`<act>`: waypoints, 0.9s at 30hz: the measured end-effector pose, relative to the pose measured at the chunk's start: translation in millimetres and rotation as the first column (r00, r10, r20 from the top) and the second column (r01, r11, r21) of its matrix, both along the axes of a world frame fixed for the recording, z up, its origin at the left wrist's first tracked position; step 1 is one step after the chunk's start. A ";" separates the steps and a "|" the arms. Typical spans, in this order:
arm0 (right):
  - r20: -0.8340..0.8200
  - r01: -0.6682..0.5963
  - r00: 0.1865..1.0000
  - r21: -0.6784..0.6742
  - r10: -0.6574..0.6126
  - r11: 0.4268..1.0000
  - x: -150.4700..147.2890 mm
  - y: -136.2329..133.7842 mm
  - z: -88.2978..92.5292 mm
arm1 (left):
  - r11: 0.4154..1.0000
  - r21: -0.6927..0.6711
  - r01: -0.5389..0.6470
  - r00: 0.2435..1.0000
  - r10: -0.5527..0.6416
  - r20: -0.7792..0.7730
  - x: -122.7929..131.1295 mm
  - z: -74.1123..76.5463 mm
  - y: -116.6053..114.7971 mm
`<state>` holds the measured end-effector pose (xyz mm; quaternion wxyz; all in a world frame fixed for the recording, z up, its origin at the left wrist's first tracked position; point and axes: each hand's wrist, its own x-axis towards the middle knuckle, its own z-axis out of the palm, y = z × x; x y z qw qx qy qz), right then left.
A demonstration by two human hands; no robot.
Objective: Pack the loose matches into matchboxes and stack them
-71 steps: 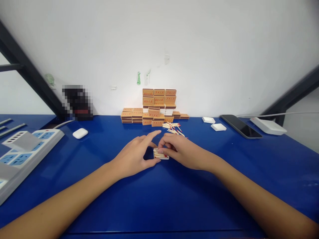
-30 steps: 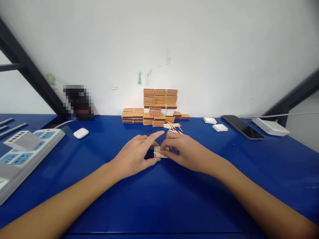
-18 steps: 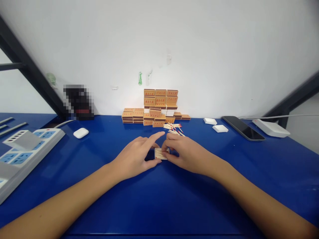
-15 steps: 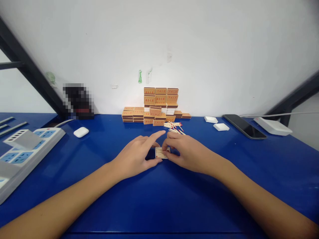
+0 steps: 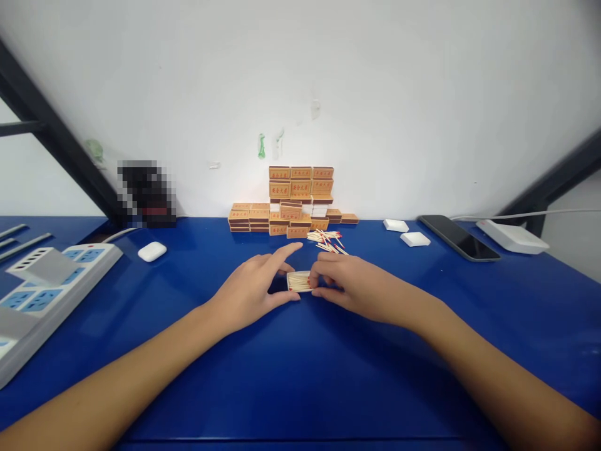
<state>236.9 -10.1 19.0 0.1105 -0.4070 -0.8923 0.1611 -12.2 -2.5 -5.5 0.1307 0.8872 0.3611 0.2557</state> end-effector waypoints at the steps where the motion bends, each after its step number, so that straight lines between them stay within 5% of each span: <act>1: -0.007 0.001 1.000 0.002 -0.001 1.000 -0.1 -0.1 0.8 | 1.000 -0.001 0.003 1.000 -0.003 0.000 -0.1 -0.8 0.4; 11: -0.140 0.060 0.989 0.049 -0.052 0.997 -3.8 0.4 0.8 | 0.997 0.080 0.011 1.000 -0.012 0.023 0.6 -0.5 1.4; 18: -0.204 0.136 0.974 0.173 -0.100 0.976 11.0 9.4 7.7 | 0.990 0.002 -0.138 0.986 0.137 0.095 -3.3 1.0 7.7; 22: -0.165 0.166 0.977 0.208 -0.133 0.964 22.0 18.5 6.1 | 0.980 0.157 -0.123 0.988 0.106 0.110 -5.4 6.2 6.1; 27: -0.103 0.177 0.982 0.213 -0.158 0.961 27.0 24.1 -1.1 | 0.987 0.114 -0.115 0.993 0.110 0.044 -9.0 3.6 11.3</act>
